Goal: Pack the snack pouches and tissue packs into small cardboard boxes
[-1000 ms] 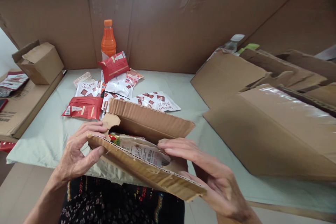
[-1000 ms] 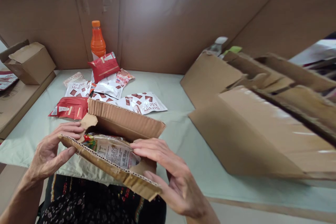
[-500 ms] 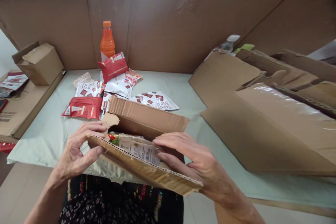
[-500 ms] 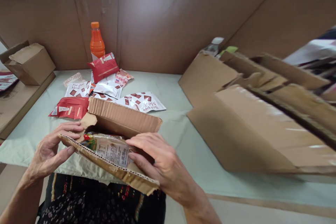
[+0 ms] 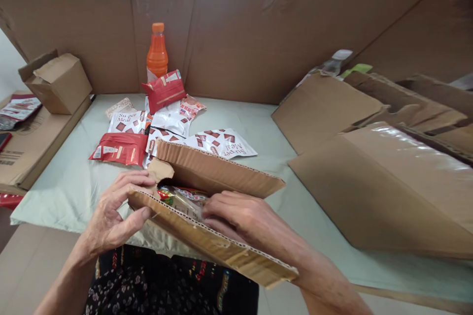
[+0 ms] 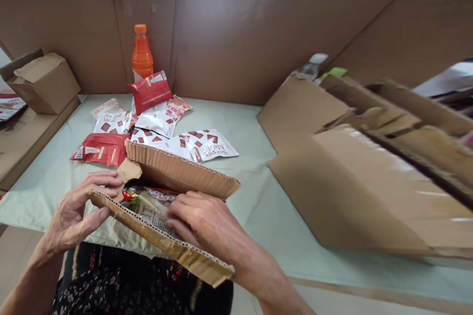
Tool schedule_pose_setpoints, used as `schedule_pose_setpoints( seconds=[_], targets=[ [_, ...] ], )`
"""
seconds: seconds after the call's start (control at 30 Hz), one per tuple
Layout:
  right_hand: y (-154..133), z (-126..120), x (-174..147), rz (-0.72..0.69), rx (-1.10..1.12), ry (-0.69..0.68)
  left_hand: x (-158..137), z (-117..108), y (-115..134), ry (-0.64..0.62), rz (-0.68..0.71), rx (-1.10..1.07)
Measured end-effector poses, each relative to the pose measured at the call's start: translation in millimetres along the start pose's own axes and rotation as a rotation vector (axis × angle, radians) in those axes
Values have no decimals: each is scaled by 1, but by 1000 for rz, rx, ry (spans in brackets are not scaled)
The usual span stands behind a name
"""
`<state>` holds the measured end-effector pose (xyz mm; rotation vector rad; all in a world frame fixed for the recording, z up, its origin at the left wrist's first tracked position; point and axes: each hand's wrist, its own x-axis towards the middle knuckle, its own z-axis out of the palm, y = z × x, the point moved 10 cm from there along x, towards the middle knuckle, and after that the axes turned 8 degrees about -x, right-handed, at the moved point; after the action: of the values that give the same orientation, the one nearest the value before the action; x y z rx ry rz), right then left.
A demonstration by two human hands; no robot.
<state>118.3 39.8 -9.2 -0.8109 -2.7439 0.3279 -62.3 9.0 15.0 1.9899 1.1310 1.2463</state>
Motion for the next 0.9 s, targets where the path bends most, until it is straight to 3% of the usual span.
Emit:
schedule_pose_setpoints(
  seconds=[0.37,0.6,0.73,0.9],
  targets=[
    [-2,-20,-2,-28,23,122,0,1,0,1,4,4],
    [1,6,7,-36,49,-125,2,0,2,2,18,27],
    [2,-6,5,-43,158,-28,1,0,0,0,6,19],
    [1,-24,4,-32,120,117,1,1,-2,0,-15,8]
  ],
)
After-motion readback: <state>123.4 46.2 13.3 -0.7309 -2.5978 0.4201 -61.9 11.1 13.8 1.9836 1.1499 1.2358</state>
